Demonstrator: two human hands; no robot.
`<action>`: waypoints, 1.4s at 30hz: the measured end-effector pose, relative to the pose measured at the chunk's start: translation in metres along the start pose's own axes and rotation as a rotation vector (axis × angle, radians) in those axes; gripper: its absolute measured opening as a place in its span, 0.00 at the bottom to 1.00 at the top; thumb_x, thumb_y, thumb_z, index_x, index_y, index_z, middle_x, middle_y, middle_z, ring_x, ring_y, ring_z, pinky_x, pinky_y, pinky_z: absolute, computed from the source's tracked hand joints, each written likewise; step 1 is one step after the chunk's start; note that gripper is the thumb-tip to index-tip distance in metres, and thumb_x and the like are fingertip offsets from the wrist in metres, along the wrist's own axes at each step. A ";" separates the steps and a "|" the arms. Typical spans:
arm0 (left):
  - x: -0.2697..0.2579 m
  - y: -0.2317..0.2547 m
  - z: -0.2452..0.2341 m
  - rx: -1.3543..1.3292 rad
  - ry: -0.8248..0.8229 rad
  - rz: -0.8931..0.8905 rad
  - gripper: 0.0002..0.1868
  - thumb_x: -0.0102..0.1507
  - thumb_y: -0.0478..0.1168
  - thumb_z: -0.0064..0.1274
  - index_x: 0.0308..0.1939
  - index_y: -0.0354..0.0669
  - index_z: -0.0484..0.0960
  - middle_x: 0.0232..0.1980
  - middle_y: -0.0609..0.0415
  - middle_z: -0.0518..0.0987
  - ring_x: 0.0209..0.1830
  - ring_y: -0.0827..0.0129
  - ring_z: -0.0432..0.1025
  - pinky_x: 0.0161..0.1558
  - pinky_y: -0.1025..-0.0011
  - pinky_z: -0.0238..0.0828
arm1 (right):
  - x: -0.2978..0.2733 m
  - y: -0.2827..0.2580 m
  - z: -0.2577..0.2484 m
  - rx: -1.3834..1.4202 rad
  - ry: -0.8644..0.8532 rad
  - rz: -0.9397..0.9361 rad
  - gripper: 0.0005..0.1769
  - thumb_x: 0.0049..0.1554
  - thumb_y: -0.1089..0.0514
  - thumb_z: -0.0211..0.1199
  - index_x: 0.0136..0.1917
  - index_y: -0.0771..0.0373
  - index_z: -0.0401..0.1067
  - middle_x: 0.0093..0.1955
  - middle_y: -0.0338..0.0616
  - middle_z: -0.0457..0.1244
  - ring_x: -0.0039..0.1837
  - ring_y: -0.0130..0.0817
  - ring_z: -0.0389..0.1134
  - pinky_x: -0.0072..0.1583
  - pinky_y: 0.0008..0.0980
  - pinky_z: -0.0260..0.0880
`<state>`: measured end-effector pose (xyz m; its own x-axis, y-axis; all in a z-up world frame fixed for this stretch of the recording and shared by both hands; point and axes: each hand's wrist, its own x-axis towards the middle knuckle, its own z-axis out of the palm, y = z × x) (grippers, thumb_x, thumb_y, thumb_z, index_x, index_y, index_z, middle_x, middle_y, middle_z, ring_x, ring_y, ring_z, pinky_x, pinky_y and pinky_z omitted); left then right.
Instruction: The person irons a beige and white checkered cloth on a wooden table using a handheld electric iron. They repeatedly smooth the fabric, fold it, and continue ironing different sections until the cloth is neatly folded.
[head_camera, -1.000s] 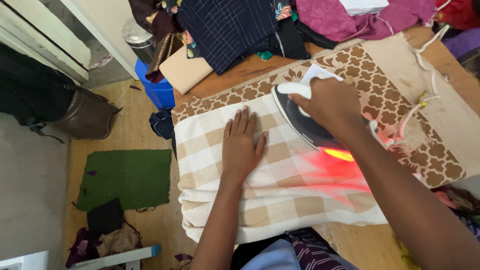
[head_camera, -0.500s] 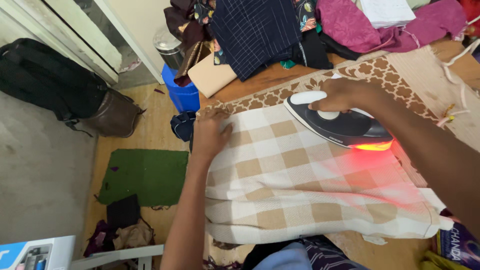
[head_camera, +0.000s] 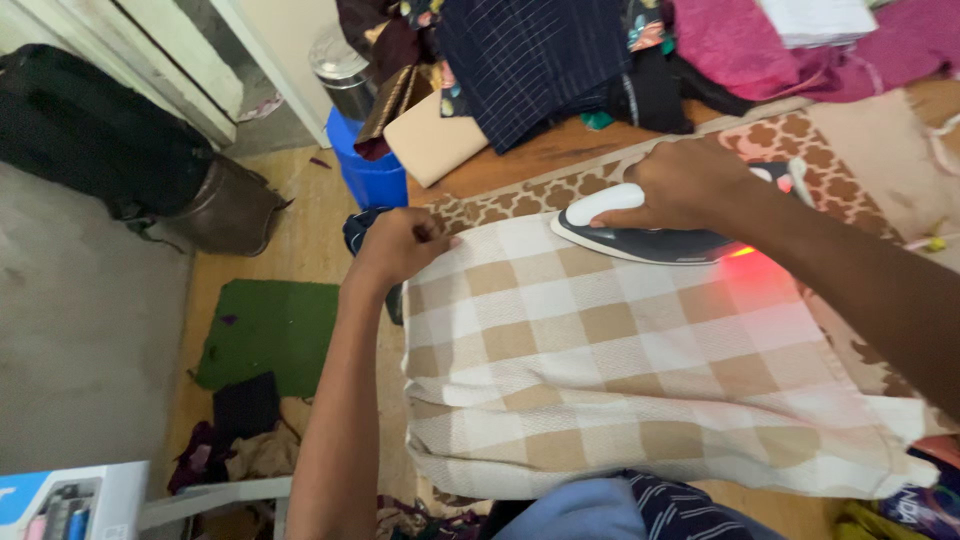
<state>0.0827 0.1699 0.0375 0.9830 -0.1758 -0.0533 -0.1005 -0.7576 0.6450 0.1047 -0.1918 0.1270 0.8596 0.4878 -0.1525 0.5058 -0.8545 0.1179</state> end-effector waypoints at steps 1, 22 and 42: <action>0.004 0.002 -0.002 -0.031 -0.014 -0.006 0.20 0.56 0.52 0.69 0.31 0.36 0.85 0.30 0.48 0.84 0.29 0.64 0.77 0.36 0.65 0.73 | 0.003 0.000 -0.001 -0.001 0.012 -0.018 0.42 0.50 0.19 0.55 0.44 0.59 0.83 0.37 0.55 0.70 0.43 0.53 0.74 0.47 0.50 0.75; -0.007 -0.003 0.038 -0.125 0.333 0.113 0.13 0.60 0.47 0.67 0.29 0.42 0.88 0.34 0.55 0.83 0.42 0.61 0.68 0.51 0.62 0.60 | 0.034 -0.027 -0.012 -0.022 0.028 -0.103 0.41 0.50 0.20 0.55 0.47 0.58 0.84 0.33 0.53 0.70 0.37 0.52 0.73 0.42 0.46 0.74; 0.009 -0.021 0.018 -0.363 0.030 0.031 0.09 0.59 0.41 0.67 0.32 0.39 0.86 0.27 0.59 0.80 0.26 0.79 0.68 0.31 0.74 0.65 | 0.041 -0.046 -0.004 -0.091 0.036 -0.119 0.43 0.53 0.18 0.55 0.46 0.59 0.83 0.36 0.53 0.70 0.43 0.50 0.73 0.43 0.47 0.73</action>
<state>0.0907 0.1727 0.0096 0.9849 -0.1726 -0.0100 -0.0750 -0.4784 0.8749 0.1167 -0.1319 0.1198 0.7942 0.5922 -0.1360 0.6076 -0.7713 0.1899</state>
